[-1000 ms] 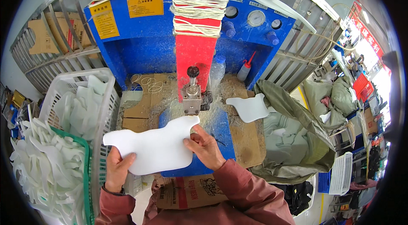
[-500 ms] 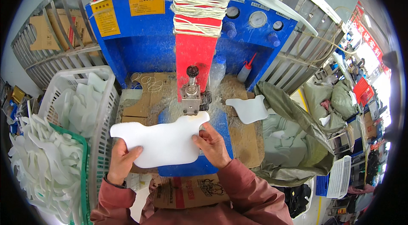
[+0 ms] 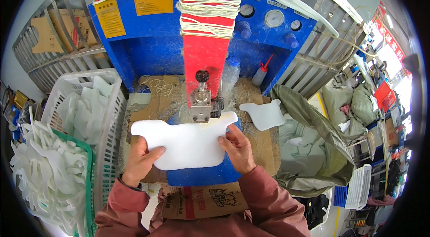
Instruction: The person repeatedly picks white foam pieces from a basket, places them under a press-style cutting machine, and trims the edges. After each cut, the person removes the trimmed piece and places it into a green sack. The cycle continues with multiple foam pieces.
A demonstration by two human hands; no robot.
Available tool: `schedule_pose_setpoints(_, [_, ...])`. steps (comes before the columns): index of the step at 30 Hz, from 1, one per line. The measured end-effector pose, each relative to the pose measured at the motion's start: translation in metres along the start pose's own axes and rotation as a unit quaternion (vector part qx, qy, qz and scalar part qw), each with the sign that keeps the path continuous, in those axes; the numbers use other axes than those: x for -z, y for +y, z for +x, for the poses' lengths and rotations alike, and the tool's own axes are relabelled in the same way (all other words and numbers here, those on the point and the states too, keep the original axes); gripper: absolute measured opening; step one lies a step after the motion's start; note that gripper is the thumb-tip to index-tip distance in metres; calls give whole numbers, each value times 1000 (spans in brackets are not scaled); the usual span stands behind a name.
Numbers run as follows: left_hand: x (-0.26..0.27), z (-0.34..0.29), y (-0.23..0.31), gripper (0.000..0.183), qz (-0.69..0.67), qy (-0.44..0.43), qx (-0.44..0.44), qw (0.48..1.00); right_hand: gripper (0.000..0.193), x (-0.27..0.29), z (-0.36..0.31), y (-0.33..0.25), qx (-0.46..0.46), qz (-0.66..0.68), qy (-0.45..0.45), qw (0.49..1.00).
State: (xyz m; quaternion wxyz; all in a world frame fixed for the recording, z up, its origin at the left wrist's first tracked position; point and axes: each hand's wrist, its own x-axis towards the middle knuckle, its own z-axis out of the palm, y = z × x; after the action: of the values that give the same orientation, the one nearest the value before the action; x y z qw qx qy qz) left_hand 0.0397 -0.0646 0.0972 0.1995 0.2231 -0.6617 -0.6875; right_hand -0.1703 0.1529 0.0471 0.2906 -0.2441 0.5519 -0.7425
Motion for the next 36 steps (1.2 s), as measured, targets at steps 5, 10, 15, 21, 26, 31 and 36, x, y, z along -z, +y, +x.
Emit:
schedule_pose_setpoints(5, [-15, 9, 3, 47, -27, -26, 10, 999, 55, 17, 0, -1, 4, -7, 15, 1000])
schedule_pose_setpoints(10, [-24, 20, -4, 39, -15, -51, 2, 999, 51, 29, 2, -11, 14, -19, 23, 999])
schedule_pose_setpoints(15, [-27, 31, -7, 39, 13, -74, 35, 997, 47, 36, 3, -20, 16, -21, 47, 999])
schedule_pose_setpoints(21, [-28, 45, -11, 35, 6, -61, 5, 998, 46, 34, 15, -25, 17, -25, 65, 997])
schedule_pose_setpoints(26, [-8, 50, -14, 46, -6, -51, 17, 999, 43, 18, 26, -18, 17, -21, 59, 998])
schedule_pose_setpoints(31, [1, 35, -18, 55, -66, -26, 5, 997, 37, 6, 21, -15, -5, -4, 22, 1000])
schedule_pose_setpoints(36, [-6, 29, -22, 49, -94, -27, 6, 995, 35, 5, 6, -23, -9, 14, 32, 999])
